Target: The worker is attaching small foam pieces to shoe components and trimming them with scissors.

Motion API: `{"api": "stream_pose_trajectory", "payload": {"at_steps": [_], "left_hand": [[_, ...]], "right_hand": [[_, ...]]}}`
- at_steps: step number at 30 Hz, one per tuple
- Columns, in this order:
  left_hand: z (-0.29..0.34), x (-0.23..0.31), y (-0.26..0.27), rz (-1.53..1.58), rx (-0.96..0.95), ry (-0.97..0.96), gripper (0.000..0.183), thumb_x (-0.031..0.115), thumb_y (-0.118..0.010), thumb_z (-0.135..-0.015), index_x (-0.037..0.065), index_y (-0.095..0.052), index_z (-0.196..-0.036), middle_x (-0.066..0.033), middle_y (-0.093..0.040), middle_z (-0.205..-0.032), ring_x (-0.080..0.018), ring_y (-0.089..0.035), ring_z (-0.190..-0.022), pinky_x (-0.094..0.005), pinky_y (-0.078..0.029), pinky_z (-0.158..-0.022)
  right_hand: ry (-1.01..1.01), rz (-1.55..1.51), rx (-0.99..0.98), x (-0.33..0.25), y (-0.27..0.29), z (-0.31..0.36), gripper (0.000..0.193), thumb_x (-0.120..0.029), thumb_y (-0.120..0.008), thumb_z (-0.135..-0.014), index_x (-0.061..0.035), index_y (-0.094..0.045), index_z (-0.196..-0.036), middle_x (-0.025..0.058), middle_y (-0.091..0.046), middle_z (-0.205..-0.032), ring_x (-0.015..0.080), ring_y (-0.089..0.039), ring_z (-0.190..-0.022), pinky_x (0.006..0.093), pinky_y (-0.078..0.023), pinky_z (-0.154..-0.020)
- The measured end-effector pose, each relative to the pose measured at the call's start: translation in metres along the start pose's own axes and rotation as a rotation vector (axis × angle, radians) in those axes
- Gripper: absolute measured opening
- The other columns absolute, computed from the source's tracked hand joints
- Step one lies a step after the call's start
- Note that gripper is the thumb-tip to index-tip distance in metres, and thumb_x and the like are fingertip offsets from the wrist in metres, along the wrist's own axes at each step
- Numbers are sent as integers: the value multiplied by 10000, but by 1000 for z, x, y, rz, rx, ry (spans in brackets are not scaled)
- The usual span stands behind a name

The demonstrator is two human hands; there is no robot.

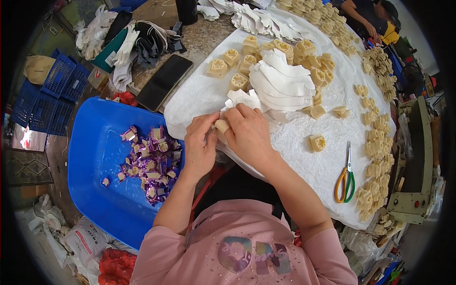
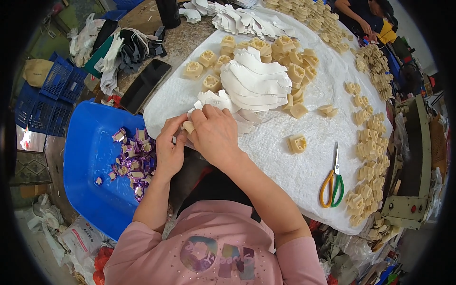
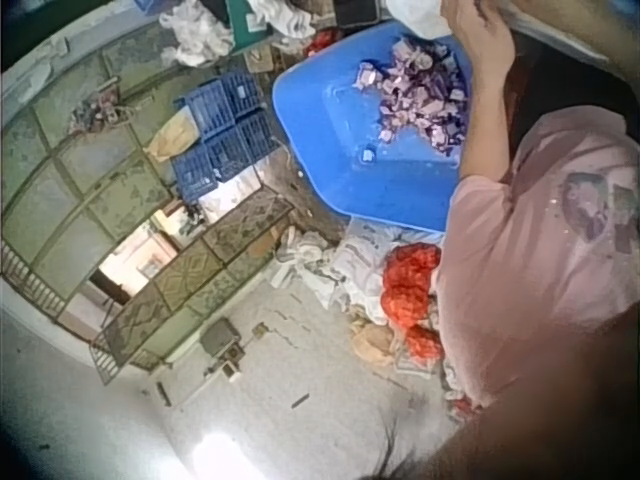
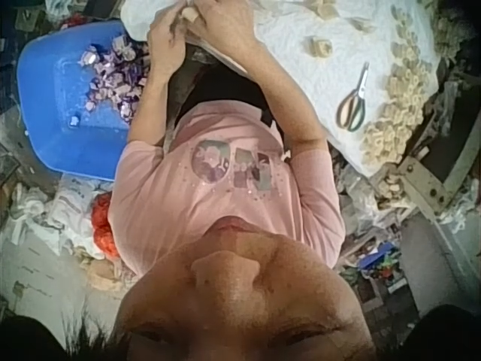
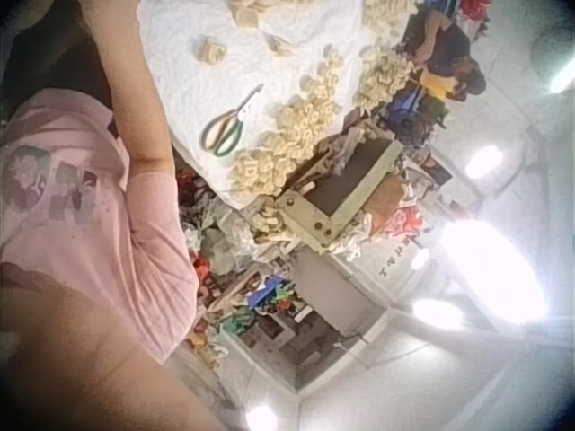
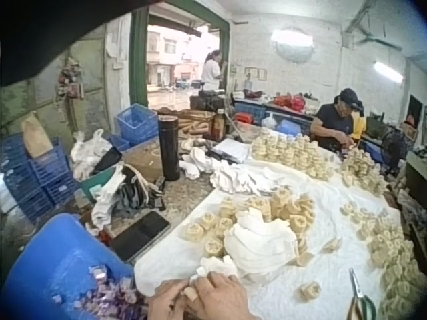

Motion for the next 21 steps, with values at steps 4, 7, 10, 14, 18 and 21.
{"api": "stream_pose_trajectory", "payload": {"at_steps": [4, 7, 10, 14, 18, 21], "left_hand": [[1, 0, -1, 127, -42, 110, 353, 12, -522, -825, 5, -571, -1175, -147, -609, -1024, -282, -566, -962, -334, -433, -843], [0, 1, 0, 93, -32, 55, 357, 10, -514, -827, -4, -571, -1179, -155, -613, -1024, -270, -565, -937, -321, -439, -831], [0, 0, 0, 75, -12, -7, 351, 89, -546, -873, -6, -565, -1210, -66, -593, -982, -123, -478, -757, -234, -390, -703], [-1, 7, 0, 103, -37, 22, 353, 92, -550, -856, 16, -585, -1198, -61, -596, -974, -111, -470, -752, -224, -382, -689], [0, 7, -3, 82, 50, 111, 308, 102, -557, -859, 18, -618, -1149, -54, -616, -889, -96, -468, -693, -228, -393, -645], [-8, 9, -9, -43, 20, 233, 261, 102, -573, -861, 11, -640, -1096, -42, -618, -772, -87, -480, -616, -248, -405, -582]], "right_hand": [[-42, -99, 7, 7, -4, 4, 107, -101, -614, -732, -33, -598, -813, 115, -560, -729, 292, -575, -731, 397, -410, -655], [-76, -187, 1, 6, 0, 4, 106, -78, -588, -743, -19, -590, -832, 132, -569, -745, 313, -578, -723, 407, -425, -653], [-88, -215, -8, 6, 0, 4, 114, -64, -572, -746, -3, -578, -842, 150, -578, -765, 337, -579, -705, 430, -443, -641], [-119, -177, -63, 7, 1, 6, 119, -44, -550, -744, 15, -560, -847, 170, -578, -784, 369, -577, -683, 463, -460, -616], [-111, -250, -64, 11, 0, 6, 127, -29, -547, -737, 16, -559, -855, 175, -577, -802, 372, -581, -688, 465, -461, -612], [-103, -233, -76, 10, 1, 8, 145, -15, -548, -726, 12, -562, -867, 172, -571, -805, 374, -581, -691, 462, -462, -614]]}}
Point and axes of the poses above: each hand's wrist, its own z-axis away from the middle knuckle, its own y-axis out of the back of the hand, x = y × z, the point moved 3 cm from there along -z, towards the middle knuckle
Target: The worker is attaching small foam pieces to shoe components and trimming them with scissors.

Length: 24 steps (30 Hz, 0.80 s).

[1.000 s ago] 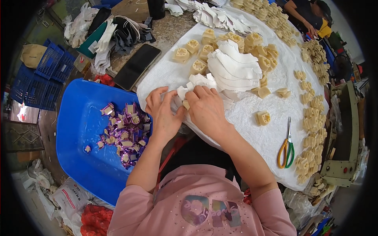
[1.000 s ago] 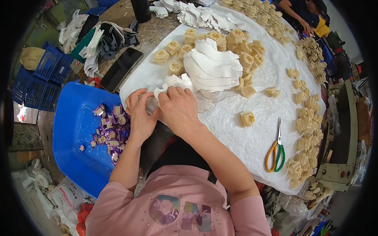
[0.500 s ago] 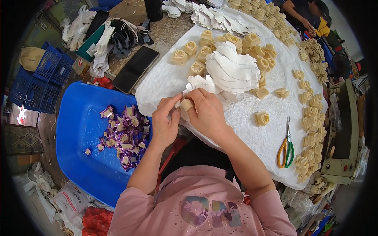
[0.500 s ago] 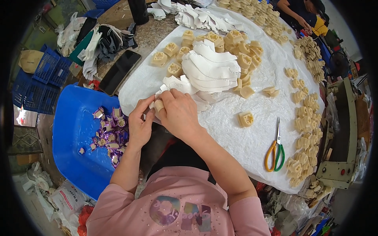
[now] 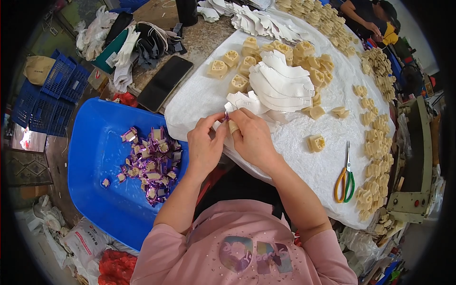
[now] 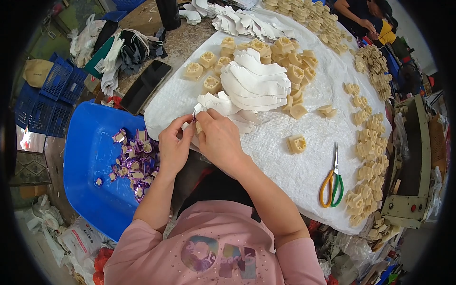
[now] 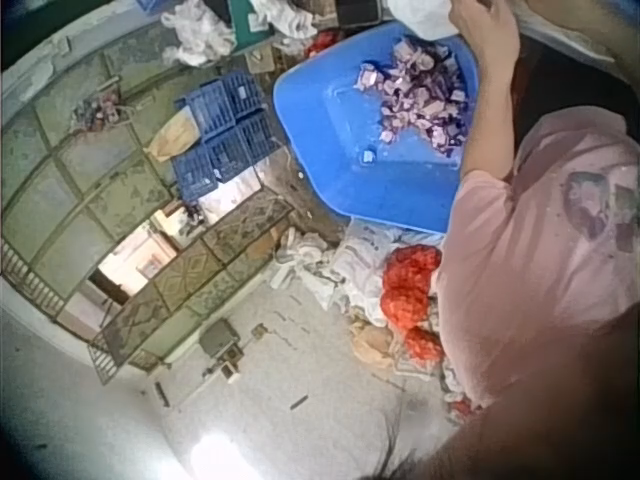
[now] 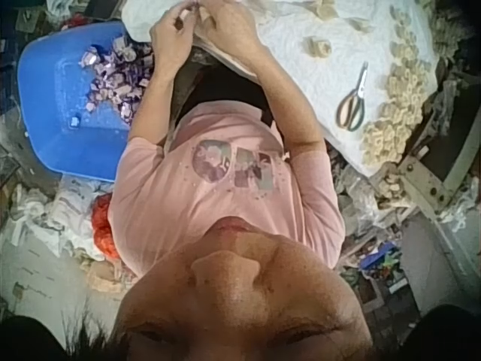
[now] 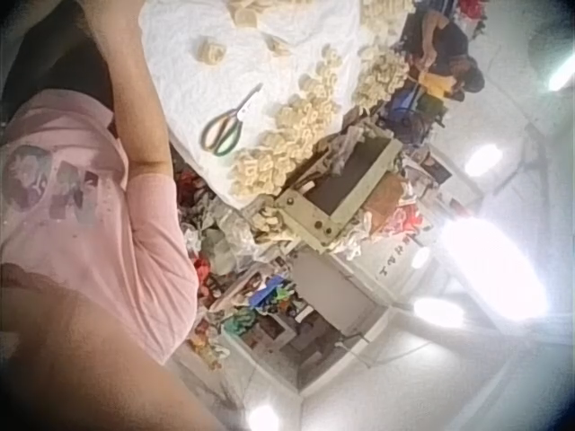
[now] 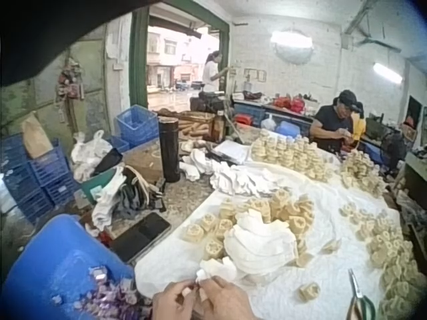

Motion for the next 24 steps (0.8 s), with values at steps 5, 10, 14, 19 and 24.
{"api": "stream_pose_trajectory", "payload": {"at_steps": [5, 10, 14, 19, 24], "left_hand": [[-4, -1, -3, -50, 73, -112, 168, 88, -587, -855, 3, -642, -989, -117, -608, -749, -196, -546, -608, -315, -434, -565], [-7, -5, -6, -156, 145, -64, 79, 57, -568, -856, -15, -586, -883, -187, -599, -791, -328, -588, -676, -388, -456, -604], [-7, -10, -11, -156, 193, -109, 71, 43, -553, -860, -24, -541, -876, -187, -584, -774, -361, -582, -694, -406, -455, -614], [-2, -11, -15, -152, 215, -185, 53, 23, -556, -854, -22, -535, -873, -189, -582, -782, -366, -581, -713, -415, -456, -626], [2, -15, -14, -311, 234, -284, 111, 9, -563, -849, -16, -551, -957, -181, -585, -842, -331, -587, -761, -386, -474, -652]], "right_hand": [[-39, 11, -21, 2, 0, 3, 140, -5, -539, -784, 14, -567, -920, 184, -570, -866, 398, -554, -764, 448, -432, -644], [-11, -73, 88, 2, 4, 10, 134, -25, -554, -731, -8, -556, -864, 149, -538, -771, 361, -558, -729, 448, -445, -626], [-102, -78, 224, 16, 19, 36, 148, -43, -542, -749, -8, -560, -891, 155, -535, -795, 323, -542, -763, 373, -428, -659], [-413, -410, 394, 45, 45, 94, 161, -58, -511, -792, -12, -574, -933, 68, -554, -834, 178, -511, -781, 291, -407, -719], [-344, -891, 877, 67, 85, 117, 146, -70, -466, -853, 16, -540, -946, 80, -523, -1002, 138, -493, -927, 286, -377, -879]]}}
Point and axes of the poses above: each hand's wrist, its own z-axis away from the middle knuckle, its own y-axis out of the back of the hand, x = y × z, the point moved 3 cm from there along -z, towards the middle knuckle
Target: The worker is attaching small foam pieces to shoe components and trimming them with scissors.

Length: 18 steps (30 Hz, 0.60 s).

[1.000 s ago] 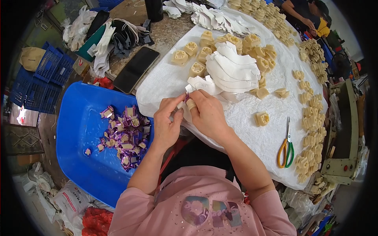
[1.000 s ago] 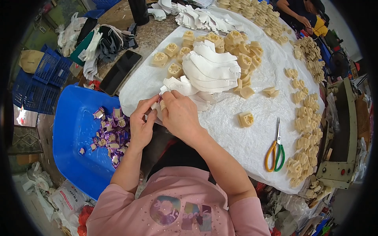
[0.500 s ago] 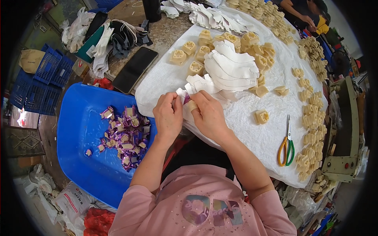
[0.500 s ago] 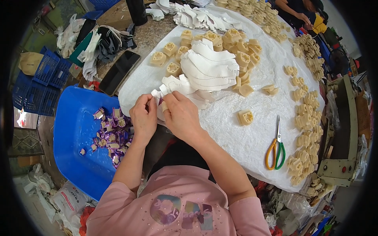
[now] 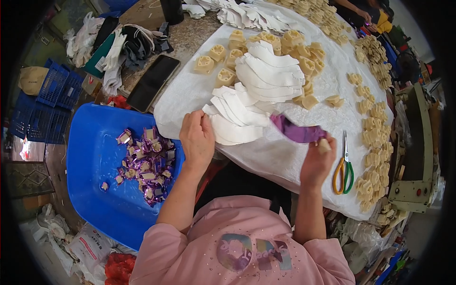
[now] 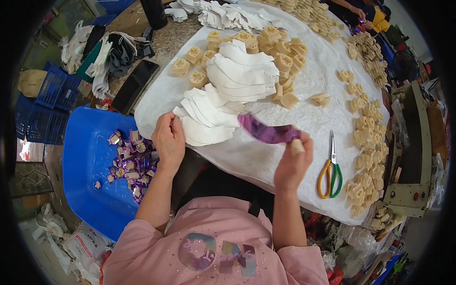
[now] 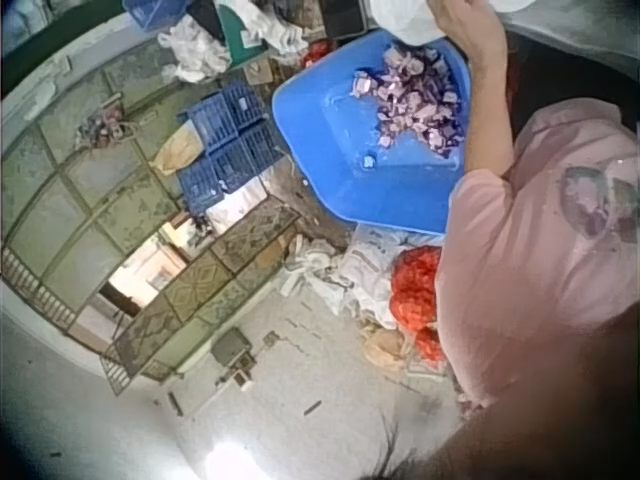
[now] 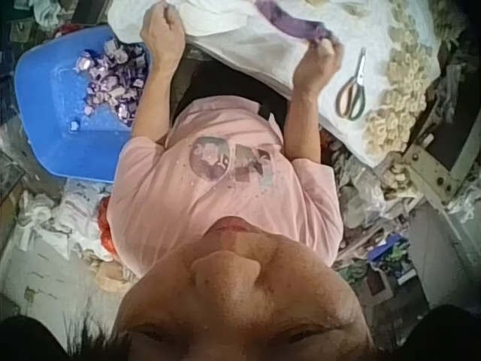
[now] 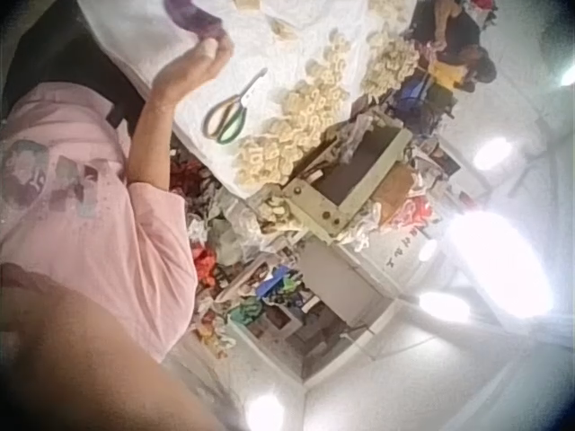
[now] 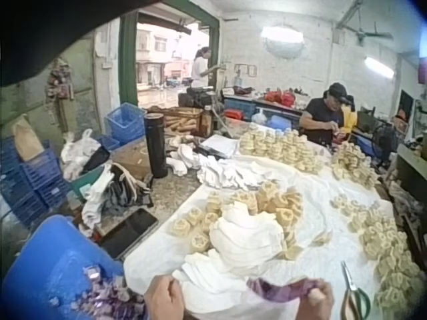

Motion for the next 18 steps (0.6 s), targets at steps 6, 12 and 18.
{"api": "stream_pose_trajectory", "payload": {"at_steps": [6, 12, 18], "left_hand": [[4, -10, -1, 321, 73, 219, 312, 36, -514, -897, 6, -499, -1207, -99, -599, -1001, -168, -574, -884, -286, -455, -803], [16, 46, 15, 110, -22, -172, 353, 78, -572, -818, -40, -533, -1149, -166, -552, -1081, -323, -547, -949, -384, -436, -809], [54, 111, -36, 607, -392, -372, 450, 86, -668, -742, -22, -557, -1164, -165, -542, -940, -297, -588, -738, -332, -485, -664]], "right_hand": [[171, 111, -45, -40, 17, -8, 107, -29, -457, -824, 10, -526, -895, 113, -516, -1056, 173, -494, -934, 304, -407, -842], [414, 544, -246, -52, 7, 12, 138, 11, -524, -711, 6, -513, -848, 161, -532, -943, 262, -518, -816, 327, -431, -710], [632, 839, -582, -63, -38, 32, 217, -92, -634, -647, -54, -571, -851, 124, -537, -981, 313, -506, -890, 420, -371, -781]]}}
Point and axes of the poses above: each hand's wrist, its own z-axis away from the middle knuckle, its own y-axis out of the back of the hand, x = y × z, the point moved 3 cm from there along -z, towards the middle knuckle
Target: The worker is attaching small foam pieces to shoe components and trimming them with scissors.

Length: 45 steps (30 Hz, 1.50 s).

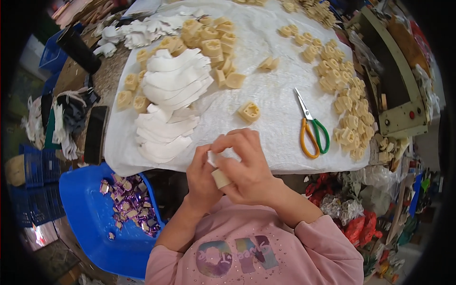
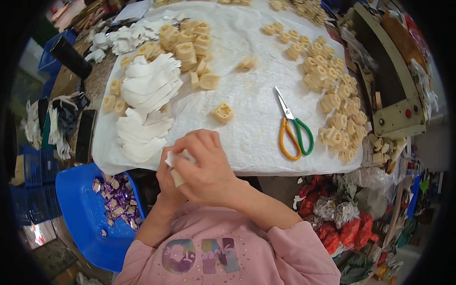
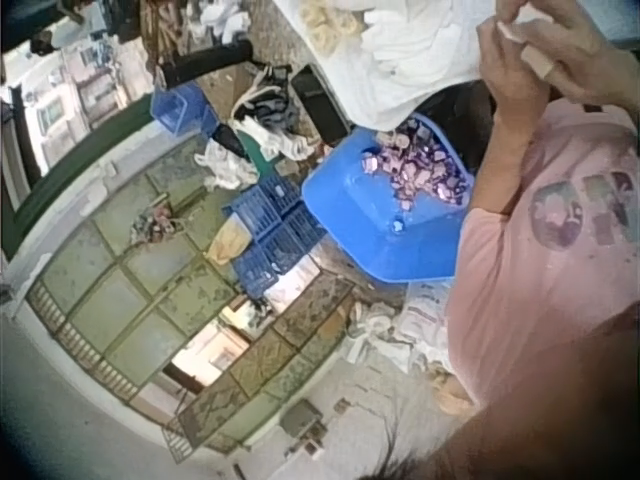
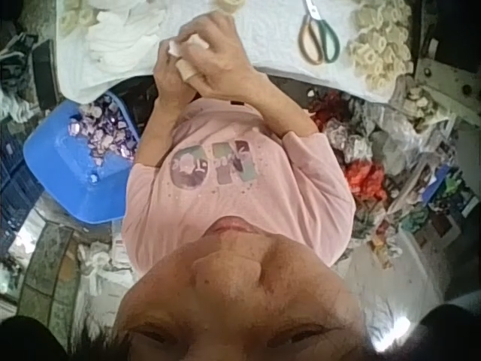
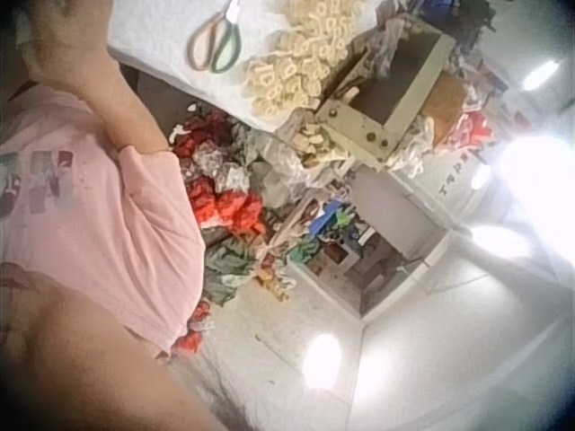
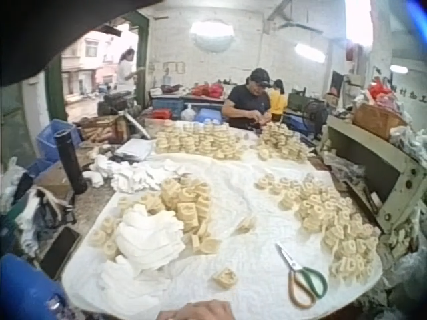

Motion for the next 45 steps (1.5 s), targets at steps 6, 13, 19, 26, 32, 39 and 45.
{"api": "stream_pose_trajectory", "payload": {"at_steps": [6, 13, 19, 26, 32, 39, 45], "left_hand": [[-7, -20, 1, 197, -80, 390, 313, 127, -461, -934, -32, -560, -1184, -95, -587, -873, -171, -503, -667, -276, -430, -605], [-23, -39, -36, 519, -89, 509, 390, 229, -347, -1004, -65, -546, -1166, -127, -607, -1085, -164, -551, -991, -317, -419, -860], [-40, -33, -63, 365, -166, 381, 394, 230, -385, -977, -46, -518, -1226, -165, -485, -1273, -268, -459, -1180, -368, -342, -998], [-40, -7, -72, -55, -306, 65, 377, 235, -403, -962, 137, -525, -1305, -149, -442, -1338, -270, -420, -1222, -394, -235, -1024], [-37, -15, -71, 150, -256, 116, 380, 206, -375, -981, 53, -504, -1305, -181, -318, -1410, -322, -392, -1280, -414, -271, -1060], [-30, -36, -61, 437, -225, 372, 451, 264, -328, -1001, -31, -394, -1336, -150, -456, -1334, -249, -414, -1244, -373, -263, -1079], [-24, -30, -35, 767, -104, 726, 408, 207, -351, -992, -59, -438, -1289, -135, -561, -1201, -200, -527, -1094, -330, -382, -895]], "right_hand": [[-199, 39, 28, 78, 32, 17, 327, -98, -717, -682, -35, -602, -982, 133, -572, -1067, 315, -539, -981, 397, -442, -844], [-297, 403, -11, 114, 7, 22, 208, -68, -630, -698, -57, -613, -905, 95, -586, -975, 283, -567, -905, 371, -487, -759], [-372, 252, -55, 115, 21, 14, 181, -12, -593, -692, -63, -607, -865, 94, -577, -883, 303, -567, -817, 390, -488, -695], [-668, -439, 271, 137, 17, 46, 470, 146, -483, -684, -41, -581, -1104, 140, -626, -1004, 273, -627, -944, 353, -480, -870], [-478, 42, 182, 123, 16, 42, 507, 152, -447, -685, -57, -583, -1127, 125, -580, -1119, 281, -540, -1099, 479, -236, -1092], [-476, 315, 156, 117, 19, 44, 386, 55, -534, -719, -60, -593, -1083, 117, -561, -1085, 304, -493, -1090, 505, -250, -1028], [-652, 212, 239, 127, 34, 58, 284, 31, -605, -728, -33, -602, -1005, 127, -573, -931, 304, -551, -888, 392, -437, -779]]}}
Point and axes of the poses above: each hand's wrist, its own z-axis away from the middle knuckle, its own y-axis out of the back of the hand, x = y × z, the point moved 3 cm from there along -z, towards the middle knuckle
